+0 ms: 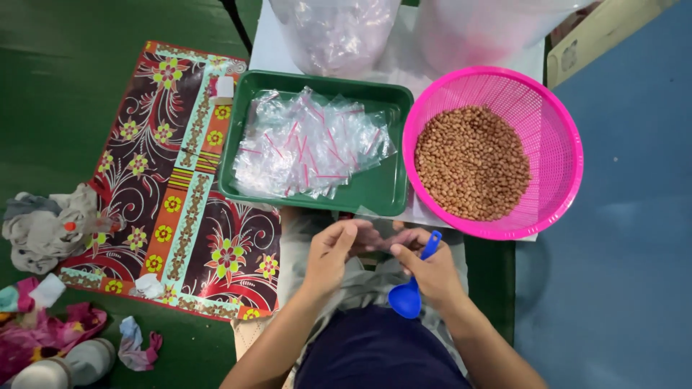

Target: Manually filling small plastic zip-lock bags with peanuts using a plastic spoon.

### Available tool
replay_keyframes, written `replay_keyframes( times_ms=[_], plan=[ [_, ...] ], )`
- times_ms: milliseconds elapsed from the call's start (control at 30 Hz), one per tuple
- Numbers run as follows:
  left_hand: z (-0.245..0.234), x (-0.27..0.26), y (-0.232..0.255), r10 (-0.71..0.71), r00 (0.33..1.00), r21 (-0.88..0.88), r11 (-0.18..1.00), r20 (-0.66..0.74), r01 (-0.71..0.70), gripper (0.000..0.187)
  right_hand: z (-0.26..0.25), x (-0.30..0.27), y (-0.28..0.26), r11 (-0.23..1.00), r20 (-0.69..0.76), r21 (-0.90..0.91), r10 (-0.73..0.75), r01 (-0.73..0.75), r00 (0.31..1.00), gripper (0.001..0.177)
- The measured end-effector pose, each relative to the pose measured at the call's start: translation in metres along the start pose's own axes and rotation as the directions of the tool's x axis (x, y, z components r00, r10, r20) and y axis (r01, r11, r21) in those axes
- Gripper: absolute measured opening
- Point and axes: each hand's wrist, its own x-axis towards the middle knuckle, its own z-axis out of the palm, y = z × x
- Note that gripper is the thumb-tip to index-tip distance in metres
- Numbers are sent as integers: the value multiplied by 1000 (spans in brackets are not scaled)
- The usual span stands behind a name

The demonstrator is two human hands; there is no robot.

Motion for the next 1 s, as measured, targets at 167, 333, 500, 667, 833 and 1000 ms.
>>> replay_keyframes(
  times_ms=[167, 333, 500, 667, 833, 1000],
  plan=[
    [-12, -3, 19, 389, 917, 548, 750, 87, -370, 34, -2, -1, 1, 937, -57, -325, -156, 130, 986, 14],
    [-8, -8, 42, 343, 733, 672, 298, 587, -678, 25, 12, -15, -44, 730, 204, -501, -423, 466, 883, 10],
    [3, -15, 50, 289, 736, 677, 289, 612, -676, 24, 18, -22, -67, 646, 313, -595, -362, 478, 878, 12],
    [-5, -11, 31, 194, 851, 695, 504, 488, -513, 16, 11, -24, -30, 734, 6, -614, -364, 291, 931, 27],
    [-7, -8, 18, 24, 974, 693, 699, 224, -176, 12, 21, -26, -34, 823, 66, -499, -274, 270, 959, 19],
    [-23, -2, -19, -69, 974, 557, 828, 215, -64, 7, 17, -21, -20, 865, 66, -455, -206, 213, 976, 19]
  ],
)
